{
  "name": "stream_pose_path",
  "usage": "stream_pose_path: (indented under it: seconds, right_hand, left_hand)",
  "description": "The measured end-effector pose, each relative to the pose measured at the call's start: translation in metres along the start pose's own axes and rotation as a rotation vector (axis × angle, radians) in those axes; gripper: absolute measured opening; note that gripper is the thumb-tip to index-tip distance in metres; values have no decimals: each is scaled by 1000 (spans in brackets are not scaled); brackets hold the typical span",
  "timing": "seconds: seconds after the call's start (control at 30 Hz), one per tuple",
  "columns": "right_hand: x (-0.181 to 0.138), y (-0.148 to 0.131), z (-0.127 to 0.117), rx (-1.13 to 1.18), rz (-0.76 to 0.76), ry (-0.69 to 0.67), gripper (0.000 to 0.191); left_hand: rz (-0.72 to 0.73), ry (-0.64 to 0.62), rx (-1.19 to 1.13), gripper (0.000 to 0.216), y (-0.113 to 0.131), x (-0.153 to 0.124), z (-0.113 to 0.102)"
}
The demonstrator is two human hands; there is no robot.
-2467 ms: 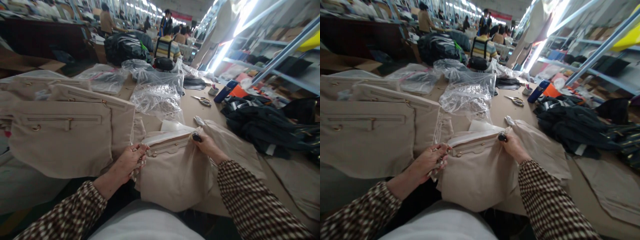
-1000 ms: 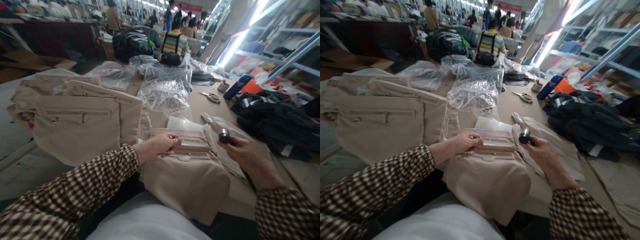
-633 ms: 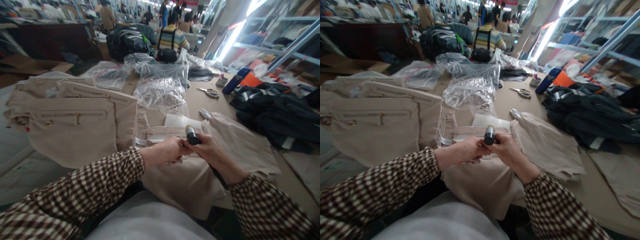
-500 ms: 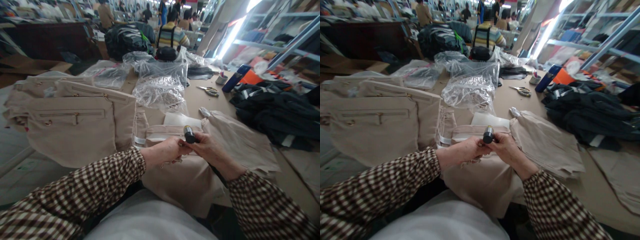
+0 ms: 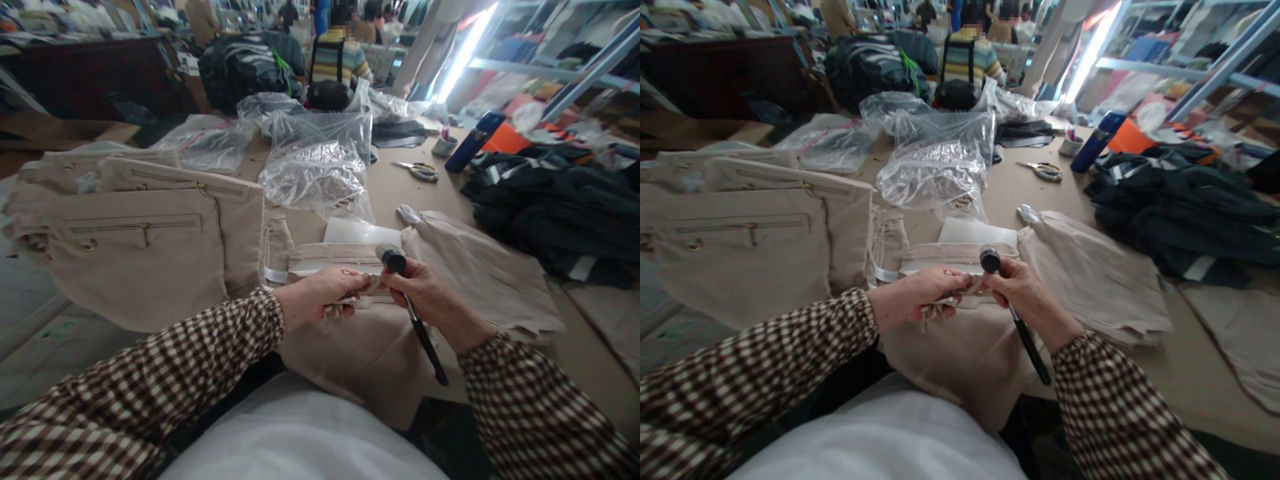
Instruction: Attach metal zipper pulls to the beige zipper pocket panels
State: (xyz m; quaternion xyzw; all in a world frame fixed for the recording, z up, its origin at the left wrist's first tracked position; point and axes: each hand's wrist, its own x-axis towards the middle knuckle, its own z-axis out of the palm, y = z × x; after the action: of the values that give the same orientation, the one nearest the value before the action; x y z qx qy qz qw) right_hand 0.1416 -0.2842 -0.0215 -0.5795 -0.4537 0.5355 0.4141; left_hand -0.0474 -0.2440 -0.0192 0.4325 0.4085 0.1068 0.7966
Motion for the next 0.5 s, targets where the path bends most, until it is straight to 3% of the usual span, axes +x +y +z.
stream_pose_path:
  seconds: [0.33,0.5]
  right_hand:
    - [-8,2,-4,-37,-63,-52,20]
    - [-6,2,-6,-26,-39,-46,21]
  left_hand:
    - [-96,-124,-76,34,-12,1,-5]
    - [-18,-11,64,22,-1,2,2]
